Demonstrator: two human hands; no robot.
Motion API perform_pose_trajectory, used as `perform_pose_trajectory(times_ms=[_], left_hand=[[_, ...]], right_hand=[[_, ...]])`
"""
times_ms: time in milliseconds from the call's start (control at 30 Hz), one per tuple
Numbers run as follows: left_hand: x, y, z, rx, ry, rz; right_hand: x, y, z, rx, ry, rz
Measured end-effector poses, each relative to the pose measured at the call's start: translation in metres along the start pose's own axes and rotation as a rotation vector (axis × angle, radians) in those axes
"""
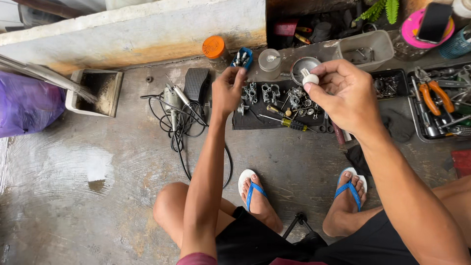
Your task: The person assembles small mechanical parts on the floor, using a screwdriver to tighten screws and attaching a white plastic component to a metal housing. They handle various small metal pieces and tools, organizing them on a black cloth.
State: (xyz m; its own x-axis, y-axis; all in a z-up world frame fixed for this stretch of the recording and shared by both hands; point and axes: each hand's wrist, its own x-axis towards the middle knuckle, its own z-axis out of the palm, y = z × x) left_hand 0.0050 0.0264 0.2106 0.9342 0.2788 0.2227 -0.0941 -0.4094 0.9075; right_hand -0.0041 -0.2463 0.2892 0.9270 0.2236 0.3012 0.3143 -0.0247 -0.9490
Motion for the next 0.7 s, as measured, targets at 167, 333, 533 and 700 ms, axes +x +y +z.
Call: perform_pose_trajectory(times_ms=[167, 333, 533, 700], left_hand=[[-0.007, -0.193, 0.026, 0.32, -0.015, -0.259], [-0.032, -0.272, 0.049, 0.404, -0.058, -0.414], [-0.04, -0.32, 0.087, 0.489, -0.195, -0.375], [-0.037, -0.321, 0.103, 0.518, -0.147, -0.597]], right_hand=[[0.004, 0.008, -0.005, -0.087, -0.036, 0.064], [0.014, 0.024, -0.015, -0.225, -0.044, 0.102], [0.018, 0.045, -0.019, -0.238, -0.034, 0.175], [0.022, 0.042, -0.019, -0.255, -0.069, 0.171]])
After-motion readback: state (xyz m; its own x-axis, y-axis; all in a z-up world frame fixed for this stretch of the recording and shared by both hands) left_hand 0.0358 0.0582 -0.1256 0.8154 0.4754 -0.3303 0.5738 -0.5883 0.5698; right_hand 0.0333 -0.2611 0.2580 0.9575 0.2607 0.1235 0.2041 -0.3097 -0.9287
